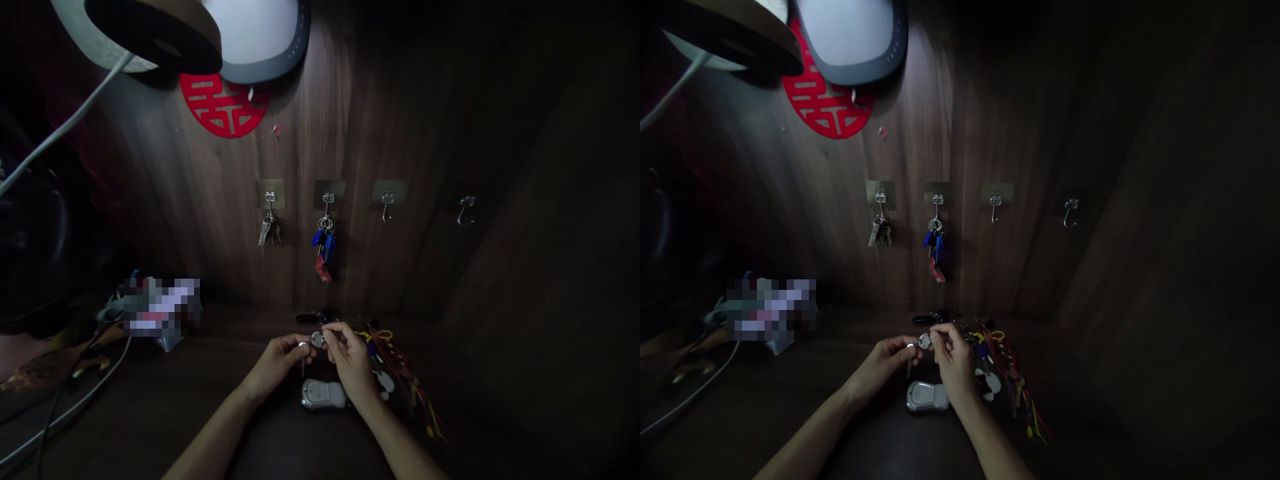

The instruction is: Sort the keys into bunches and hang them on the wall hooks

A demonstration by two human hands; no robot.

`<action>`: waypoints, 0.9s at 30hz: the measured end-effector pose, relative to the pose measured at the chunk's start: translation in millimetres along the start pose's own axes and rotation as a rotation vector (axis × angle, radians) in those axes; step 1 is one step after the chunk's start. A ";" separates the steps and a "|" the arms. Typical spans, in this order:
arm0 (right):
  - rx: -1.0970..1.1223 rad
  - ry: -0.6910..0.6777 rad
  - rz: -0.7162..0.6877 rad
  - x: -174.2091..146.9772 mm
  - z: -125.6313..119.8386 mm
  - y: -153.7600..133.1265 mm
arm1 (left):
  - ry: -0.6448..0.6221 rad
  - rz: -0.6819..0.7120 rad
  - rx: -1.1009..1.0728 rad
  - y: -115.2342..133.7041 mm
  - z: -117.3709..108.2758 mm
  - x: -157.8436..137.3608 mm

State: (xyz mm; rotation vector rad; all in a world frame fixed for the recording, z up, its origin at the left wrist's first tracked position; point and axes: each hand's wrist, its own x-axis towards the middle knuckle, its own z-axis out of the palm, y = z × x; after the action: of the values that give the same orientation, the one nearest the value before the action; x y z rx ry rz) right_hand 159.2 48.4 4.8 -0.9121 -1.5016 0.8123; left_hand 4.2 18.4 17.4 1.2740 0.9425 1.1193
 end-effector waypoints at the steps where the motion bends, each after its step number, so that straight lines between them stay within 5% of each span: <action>1: 0.015 0.001 0.000 0.0 0.1 -0.3 | -0.003 0.005 -0.002 0.1 0.1 0.1; 27: -0.095 0.000 -0.093 -3.1 0.2 -0.6 | 0.009 -0.045 -0.059 -5.3 0.7 1.6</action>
State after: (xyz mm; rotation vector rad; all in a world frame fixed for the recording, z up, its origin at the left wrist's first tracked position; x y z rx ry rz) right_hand 159.0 45.4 3.9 -0.9047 -1.5814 0.6779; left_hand 5.8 20.0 12.4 1.1954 0.9339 1.1102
